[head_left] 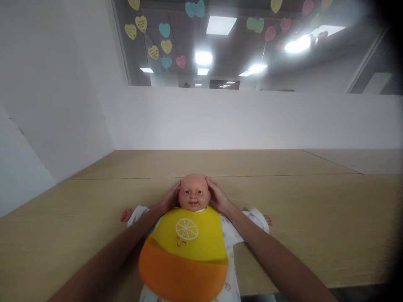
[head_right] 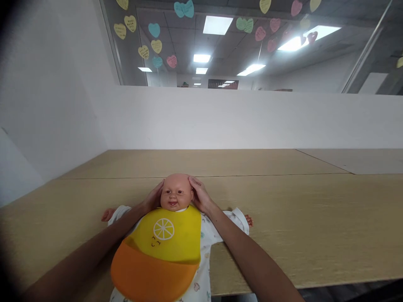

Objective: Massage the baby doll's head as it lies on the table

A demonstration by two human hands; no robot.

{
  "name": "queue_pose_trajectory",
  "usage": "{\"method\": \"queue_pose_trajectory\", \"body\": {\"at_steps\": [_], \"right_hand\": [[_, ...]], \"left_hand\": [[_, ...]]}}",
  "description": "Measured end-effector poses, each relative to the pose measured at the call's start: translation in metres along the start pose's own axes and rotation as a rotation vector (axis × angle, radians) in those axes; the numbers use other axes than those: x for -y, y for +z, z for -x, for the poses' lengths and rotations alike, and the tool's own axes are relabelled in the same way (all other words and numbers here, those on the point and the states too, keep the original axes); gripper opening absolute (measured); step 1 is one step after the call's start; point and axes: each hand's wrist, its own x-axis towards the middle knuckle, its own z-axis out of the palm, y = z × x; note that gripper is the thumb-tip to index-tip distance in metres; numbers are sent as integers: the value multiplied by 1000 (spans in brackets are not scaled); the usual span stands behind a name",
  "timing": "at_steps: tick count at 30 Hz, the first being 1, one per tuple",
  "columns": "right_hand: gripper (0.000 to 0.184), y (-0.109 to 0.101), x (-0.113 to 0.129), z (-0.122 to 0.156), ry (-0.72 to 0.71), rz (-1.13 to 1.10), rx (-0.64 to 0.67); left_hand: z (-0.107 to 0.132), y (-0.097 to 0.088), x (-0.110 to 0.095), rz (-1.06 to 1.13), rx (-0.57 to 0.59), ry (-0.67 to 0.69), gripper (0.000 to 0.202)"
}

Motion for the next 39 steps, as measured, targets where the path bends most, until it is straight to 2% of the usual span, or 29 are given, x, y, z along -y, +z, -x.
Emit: {"method": "queue_pose_trajectory", "body": {"at_steps": [4, 7, 10, 13, 15, 19, 22, 24, 28, 31, 34, 39], "right_hand": [[31, 3, 4, 0, -102, 22, 14], [33, 3, 7, -2, -167, 40, -20], [32, 2, 8, -4, -180, 28, -33], [29, 1, 6, -5, -163, 13, -59], [26, 2, 6, -4, -111, -8, -46], [21, 5, 6, -2, 95, -103, -12], [22, 8, 7, 0, 150, -119, -11], [29, 11, 7, 3, 210, -100, 24], [54, 15, 9, 9, 334, -67, 120], [60, 16, 10, 12, 352, -66, 161], [62, 14, 11, 11, 366, -69, 184], [63, 12, 9, 10, 347, -47, 173]], "left_hand": [[2, 2, -2, 30, -69, 27, 72], [2, 2, -4, 16, -73, 58, 69], [2, 3, -4, 35, -32, 62, 69], [4, 4, -4, 61, -41, 48, 69], [5, 4, -4, 63, -48, 36, 71], [8, 9, -6, 47, -35, 45, 77], [10, 13, -9, 41, -59, 43, 80], [10, 14, -10, 31, -87, 57, 79], [10, 12, -9, 25, -110, 67, 74], [9, 9, -7, -7, -109, 156, 65], [9, 9, -7, -51, -158, 288, 54], [13, 12, -11, -143, -278, 357, 48]]}}
